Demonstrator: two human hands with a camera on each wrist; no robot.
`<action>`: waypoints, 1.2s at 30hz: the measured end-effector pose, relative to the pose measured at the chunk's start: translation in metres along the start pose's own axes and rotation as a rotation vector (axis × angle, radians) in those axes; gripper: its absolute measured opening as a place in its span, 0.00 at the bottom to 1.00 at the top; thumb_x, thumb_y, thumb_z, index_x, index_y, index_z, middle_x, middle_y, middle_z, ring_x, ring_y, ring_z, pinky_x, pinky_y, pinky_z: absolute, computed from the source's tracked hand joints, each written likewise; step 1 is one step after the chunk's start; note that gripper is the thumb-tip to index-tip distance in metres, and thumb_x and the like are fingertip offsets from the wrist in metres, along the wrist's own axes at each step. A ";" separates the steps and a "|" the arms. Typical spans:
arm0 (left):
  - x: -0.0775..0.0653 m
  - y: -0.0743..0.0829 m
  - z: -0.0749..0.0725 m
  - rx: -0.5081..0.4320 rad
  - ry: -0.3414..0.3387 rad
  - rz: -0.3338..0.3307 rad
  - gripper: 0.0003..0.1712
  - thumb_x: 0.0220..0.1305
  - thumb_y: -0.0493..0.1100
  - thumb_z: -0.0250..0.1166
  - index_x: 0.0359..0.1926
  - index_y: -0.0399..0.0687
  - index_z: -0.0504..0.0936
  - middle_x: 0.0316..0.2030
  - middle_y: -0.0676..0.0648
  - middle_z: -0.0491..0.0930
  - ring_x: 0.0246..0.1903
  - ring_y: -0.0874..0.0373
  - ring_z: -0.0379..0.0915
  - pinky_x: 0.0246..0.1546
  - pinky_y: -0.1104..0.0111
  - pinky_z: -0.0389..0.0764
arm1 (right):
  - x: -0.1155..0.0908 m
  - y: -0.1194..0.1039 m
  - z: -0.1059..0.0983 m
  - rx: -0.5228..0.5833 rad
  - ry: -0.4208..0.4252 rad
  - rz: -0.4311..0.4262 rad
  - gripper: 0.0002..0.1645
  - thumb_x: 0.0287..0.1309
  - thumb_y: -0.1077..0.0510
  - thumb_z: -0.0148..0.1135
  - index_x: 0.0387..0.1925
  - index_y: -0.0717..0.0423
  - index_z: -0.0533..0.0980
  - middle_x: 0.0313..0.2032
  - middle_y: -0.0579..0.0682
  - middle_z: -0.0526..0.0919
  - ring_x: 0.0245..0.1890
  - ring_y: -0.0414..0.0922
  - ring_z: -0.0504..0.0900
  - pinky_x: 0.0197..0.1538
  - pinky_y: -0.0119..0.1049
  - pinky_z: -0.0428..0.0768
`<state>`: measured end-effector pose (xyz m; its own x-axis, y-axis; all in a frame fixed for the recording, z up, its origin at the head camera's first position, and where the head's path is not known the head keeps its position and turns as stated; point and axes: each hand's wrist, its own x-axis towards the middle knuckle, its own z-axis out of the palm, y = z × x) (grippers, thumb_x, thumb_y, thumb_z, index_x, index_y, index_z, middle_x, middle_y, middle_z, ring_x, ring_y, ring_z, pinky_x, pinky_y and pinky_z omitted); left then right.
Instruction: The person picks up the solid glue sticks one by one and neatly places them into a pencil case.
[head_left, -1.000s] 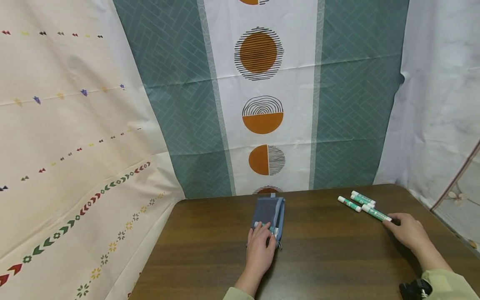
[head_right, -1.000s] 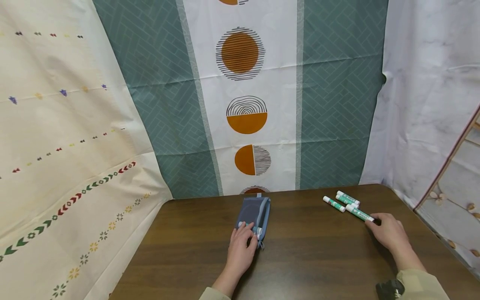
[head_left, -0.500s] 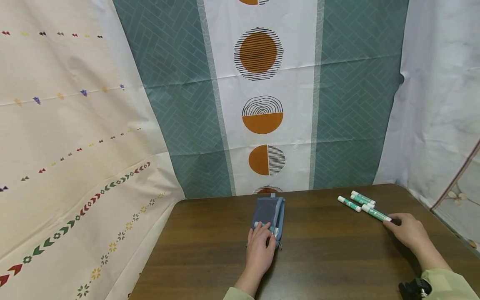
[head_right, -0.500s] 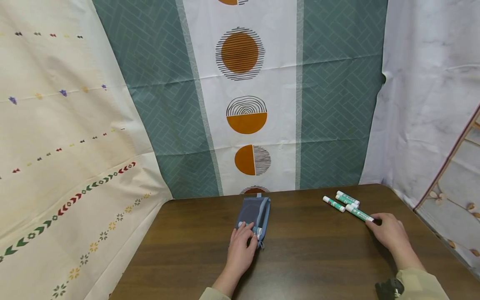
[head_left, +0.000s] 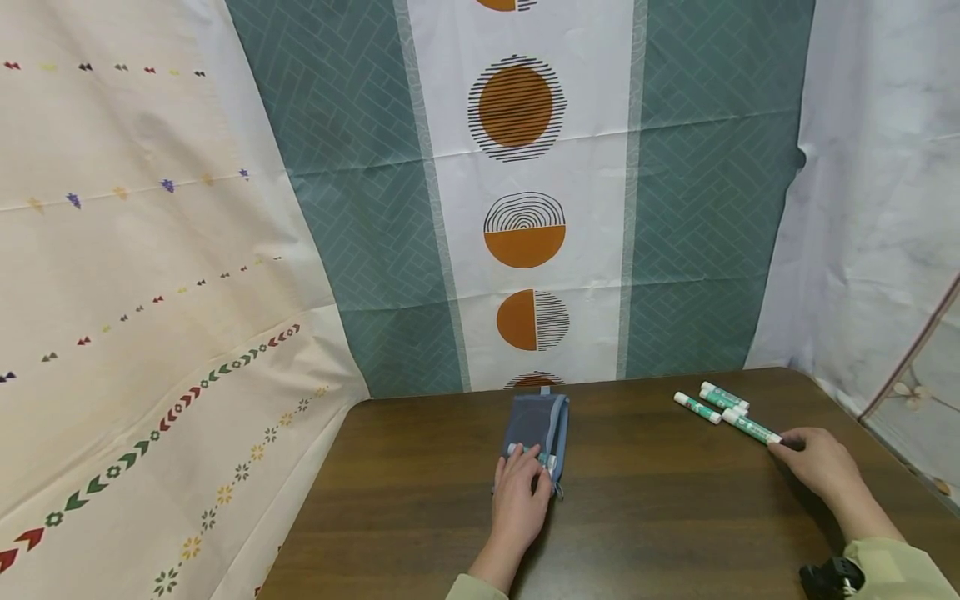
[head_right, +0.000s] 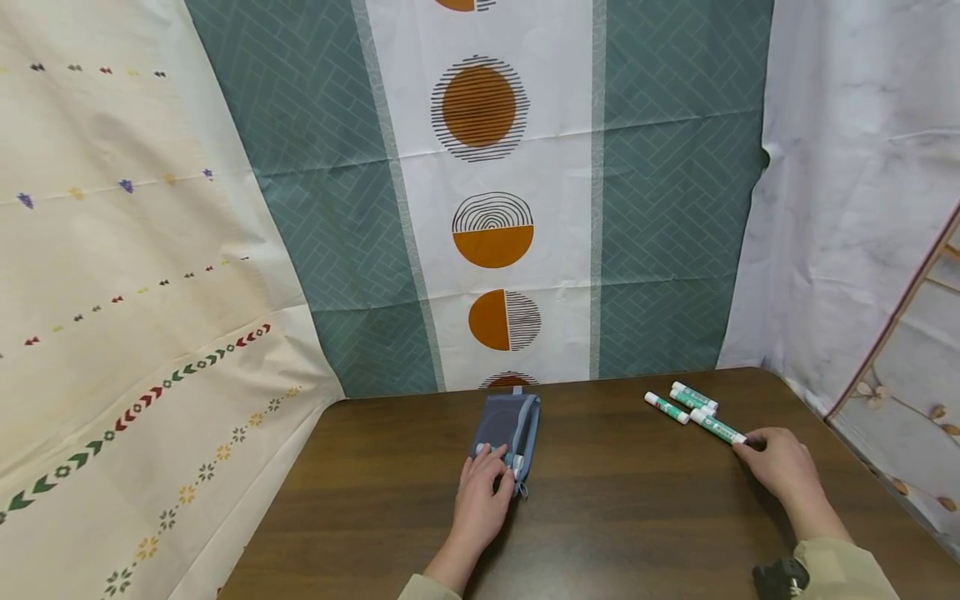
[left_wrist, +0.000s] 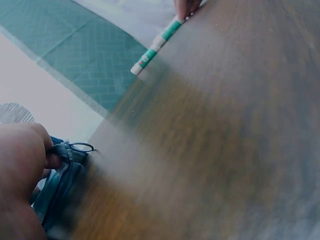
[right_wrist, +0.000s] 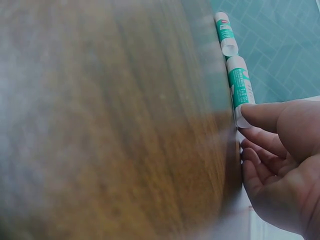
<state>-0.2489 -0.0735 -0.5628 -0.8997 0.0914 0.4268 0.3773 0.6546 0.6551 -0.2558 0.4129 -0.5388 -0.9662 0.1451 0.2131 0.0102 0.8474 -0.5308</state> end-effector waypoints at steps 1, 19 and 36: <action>0.000 0.000 0.000 0.001 -0.001 -0.001 0.14 0.73 0.37 0.67 0.28 0.55 0.80 0.68 0.45 0.85 0.76 0.40 0.71 0.78 0.34 0.59 | 0.000 0.000 0.000 0.001 0.000 -0.002 0.22 0.74 0.56 0.66 0.45 0.78 0.81 0.48 0.82 0.82 0.51 0.82 0.78 0.50 0.74 0.78; 0.002 0.000 0.000 0.022 -0.001 0.014 0.13 0.75 0.38 0.67 0.29 0.53 0.80 0.68 0.46 0.84 0.76 0.41 0.71 0.78 0.35 0.60 | -0.003 0.003 0.000 0.027 0.015 0.018 0.25 0.80 0.52 0.62 0.52 0.77 0.80 0.57 0.85 0.77 0.56 0.84 0.75 0.54 0.75 0.75; 0.000 -0.002 0.001 0.017 0.006 0.016 0.13 0.74 0.38 0.67 0.29 0.52 0.81 0.67 0.46 0.85 0.75 0.40 0.72 0.78 0.35 0.60 | -0.008 0.001 -0.004 0.035 -0.005 0.078 0.36 0.83 0.43 0.57 0.61 0.76 0.76 0.61 0.86 0.74 0.58 0.85 0.73 0.54 0.76 0.75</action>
<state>-0.2500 -0.0740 -0.5642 -0.8922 0.0979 0.4408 0.3879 0.6658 0.6374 -0.2470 0.4147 -0.5381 -0.9641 0.2077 0.1656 0.0770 0.8152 -0.5740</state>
